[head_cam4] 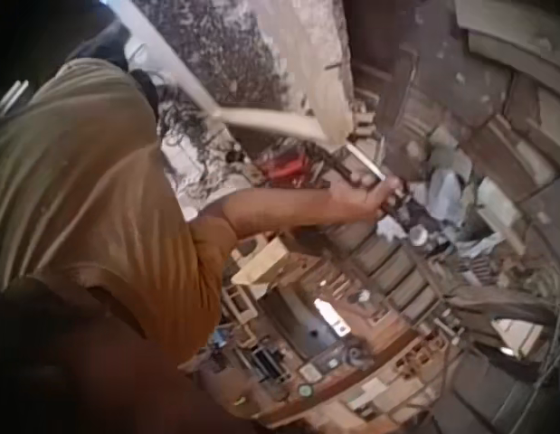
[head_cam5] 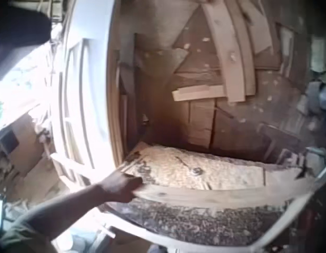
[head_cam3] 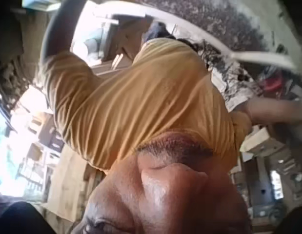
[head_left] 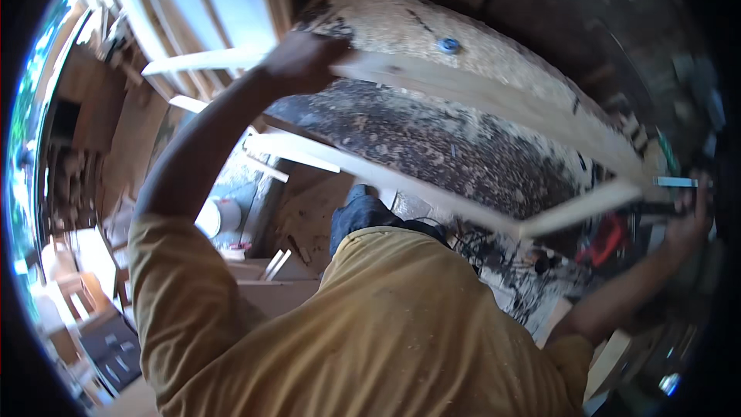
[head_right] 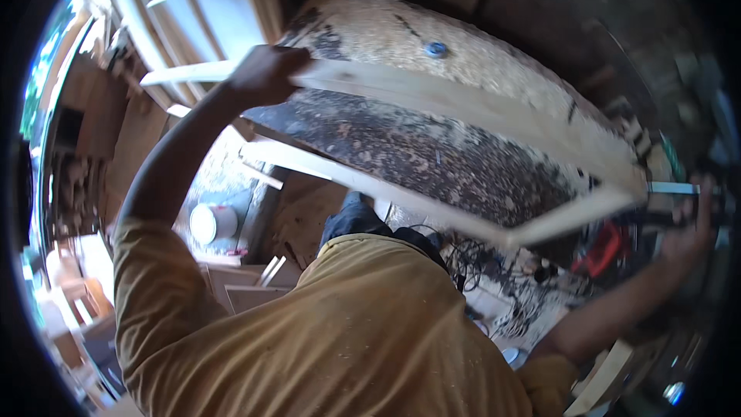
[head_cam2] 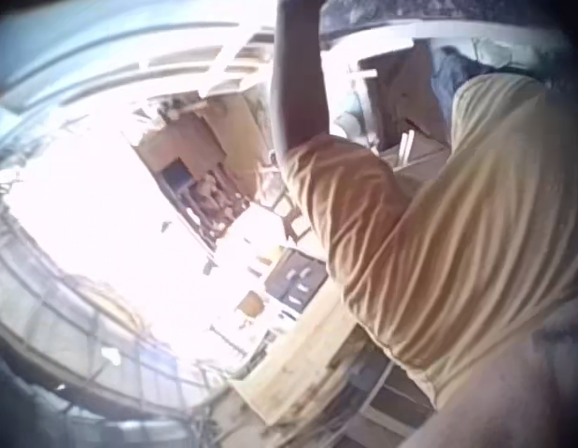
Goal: Assemble a wooden frame using a hammer and nails, then smooth the edges with an electric planer.
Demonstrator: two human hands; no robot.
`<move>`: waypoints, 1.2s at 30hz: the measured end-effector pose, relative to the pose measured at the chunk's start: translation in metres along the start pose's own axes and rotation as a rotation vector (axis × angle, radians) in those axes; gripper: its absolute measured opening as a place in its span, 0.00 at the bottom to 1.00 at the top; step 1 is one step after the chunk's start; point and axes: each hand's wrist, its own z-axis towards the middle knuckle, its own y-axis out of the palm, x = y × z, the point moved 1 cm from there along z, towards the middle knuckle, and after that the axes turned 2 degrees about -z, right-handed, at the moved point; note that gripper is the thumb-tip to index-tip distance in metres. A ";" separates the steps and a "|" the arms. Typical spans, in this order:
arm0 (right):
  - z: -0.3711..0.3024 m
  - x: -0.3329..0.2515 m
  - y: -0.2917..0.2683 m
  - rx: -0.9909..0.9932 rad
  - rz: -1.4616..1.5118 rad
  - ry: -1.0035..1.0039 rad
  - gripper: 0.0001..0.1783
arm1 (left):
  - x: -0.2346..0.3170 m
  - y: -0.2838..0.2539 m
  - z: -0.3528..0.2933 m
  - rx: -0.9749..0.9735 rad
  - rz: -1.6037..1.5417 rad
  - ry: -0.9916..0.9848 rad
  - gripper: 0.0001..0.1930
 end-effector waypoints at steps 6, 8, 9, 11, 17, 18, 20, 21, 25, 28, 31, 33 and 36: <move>-0.014 0.061 0.053 0.217 -0.009 0.119 0.11 | -0.006 0.048 0.009 -0.290 -0.075 -0.038 0.14; -0.021 0.097 0.047 0.450 -0.270 -0.091 0.13 | -0.031 0.097 0.023 -0.317 -0.140 -0.022 0.15; -0.030 0.115 0.040 0.452 -0.274 -0.089 0.13 | -0.034 0.117 0.025 -0.320 -0.142 -0.019 0.15; -0.053 0.147 0.021 0.686 -0.570 0.168 0.16 | -0.034 0.147 0.031 -0.323 -0.150 0.051 0.14; -0.165 0.227 0.044 0.276 -0.579 0.421 0.24 | -0.052 0.196 0.043 -0.429 -0.183 -0.071 0.16; -0.183 0.231 0.057 0.196 -0.589 0.491 0.23 | -0.059 0.211 0.044 -0.429 -0.216 -0.089 0.15; -0.211 0.258 0.053 0.096 -0.538 0.667 0.20 | -0.065 0.225 0.050 -0.403 -0.219 -0.091 0.15; -0.223 0.281 0.046 0.062 -0.476 0.774 0.19 | -0.065 0.231 0.048 -0.370 -0.216 -0.105 0.15; -0.256 0.328 0.058 0.160 -0.495 0.579 0.22 | -0.051 0.236 0.035 0.096 0.067 0.007 0.25; -0.257 0.329 0.063 0.151 -0.523 0.648 0.22 | -0.027 0.238 -0.010 0.300 0.001 -0.204 0.32; -0.254 0.325 0.062 0.087 -0.580 0.644 0.23 | -0.005 0.271 -0.123 0.310 -0.103 -0.415 0.32; -0.257 0.329 0.055 0.045 -0.639 0.608 0.24 | 0.009 0.294 -0.199 -0.120 -0.135 -0.466 0.36; -0.255 0.342 0.052 0.077 -0.780 0.576 0.24 | 0.003 0.329 -0.260 -0.482 -0.318 -0.387 0.32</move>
